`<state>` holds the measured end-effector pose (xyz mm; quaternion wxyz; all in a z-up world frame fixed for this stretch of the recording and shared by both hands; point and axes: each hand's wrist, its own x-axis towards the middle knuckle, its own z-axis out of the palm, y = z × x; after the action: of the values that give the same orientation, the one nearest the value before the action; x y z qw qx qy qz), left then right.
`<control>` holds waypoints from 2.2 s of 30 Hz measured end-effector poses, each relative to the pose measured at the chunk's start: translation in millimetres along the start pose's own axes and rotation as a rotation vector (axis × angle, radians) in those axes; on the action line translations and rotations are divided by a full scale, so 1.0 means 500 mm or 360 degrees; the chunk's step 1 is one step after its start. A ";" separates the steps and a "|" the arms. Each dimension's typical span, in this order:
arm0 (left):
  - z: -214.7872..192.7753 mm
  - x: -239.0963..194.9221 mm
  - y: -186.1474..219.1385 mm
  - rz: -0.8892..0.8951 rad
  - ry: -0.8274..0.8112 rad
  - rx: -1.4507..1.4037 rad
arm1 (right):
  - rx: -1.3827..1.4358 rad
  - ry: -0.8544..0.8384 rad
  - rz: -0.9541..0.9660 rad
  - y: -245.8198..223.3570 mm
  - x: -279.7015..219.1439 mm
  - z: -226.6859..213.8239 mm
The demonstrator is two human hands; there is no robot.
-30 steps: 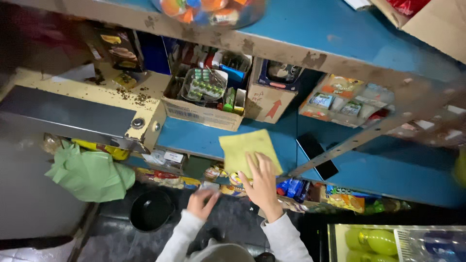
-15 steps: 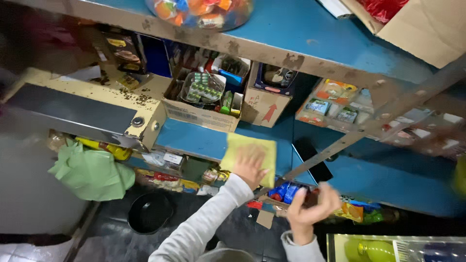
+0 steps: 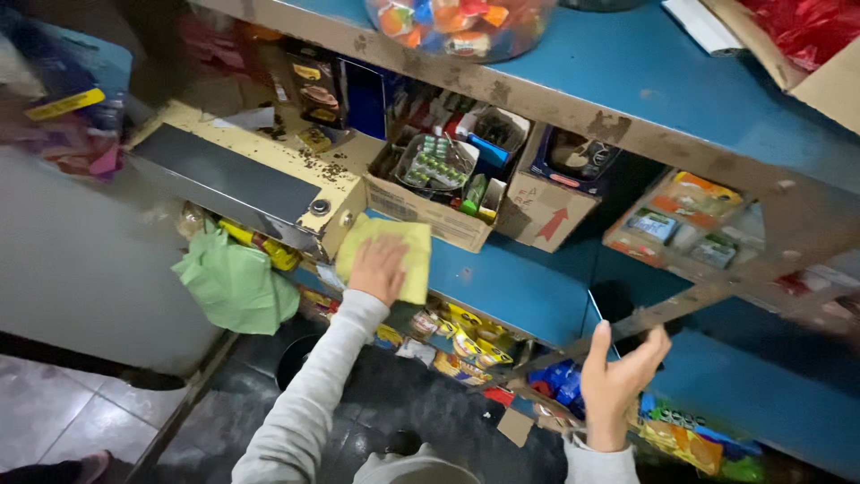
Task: The person wipes the surfaces of blue metal shelves with a yellow cloth, moving items like a phone and boxes of food to reach different areas.
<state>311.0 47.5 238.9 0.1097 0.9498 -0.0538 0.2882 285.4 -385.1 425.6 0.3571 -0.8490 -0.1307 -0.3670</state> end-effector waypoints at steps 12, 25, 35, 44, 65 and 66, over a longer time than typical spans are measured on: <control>0.088 0.031 0.311 0.0283 0.0045 -0.0407 | 0.0479 0.0097 0.0181 0.027 0.028 0.066; -0.150 0.116 0.083 -0.0819 -0.0592 0.0071 | 0.0437 0.0104 0.0077 0.016 0.030 0.067; -0.025 0.067 0.310 0.0268 -0.0323 -0.0154 | 0.0401 0.0089 0.0127 0.010 0.028 0.065; 0.087 0.013 -0.024 -0.0059 0.0158 -0.0272 | 0.0402 0.0109 0.0226 0.093 0.008 0.074; 0.067 0.017 0.296 -0.0012 0.0300 -0.0041 | -0.0891 -0.0906 0.0257 0.301 0.070 -0.002; 0.066 0.018 0.298 -0.0017 0.0310 -0.0035 | -0.0845 -0.0908 0.0243 0.306 0.073 0.000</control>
<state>311.3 -105.1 243.7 0.1262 0.9163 -0.0410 0.3779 384.6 -495.3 373.6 0.1010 -0.9869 -0.0618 -0.1098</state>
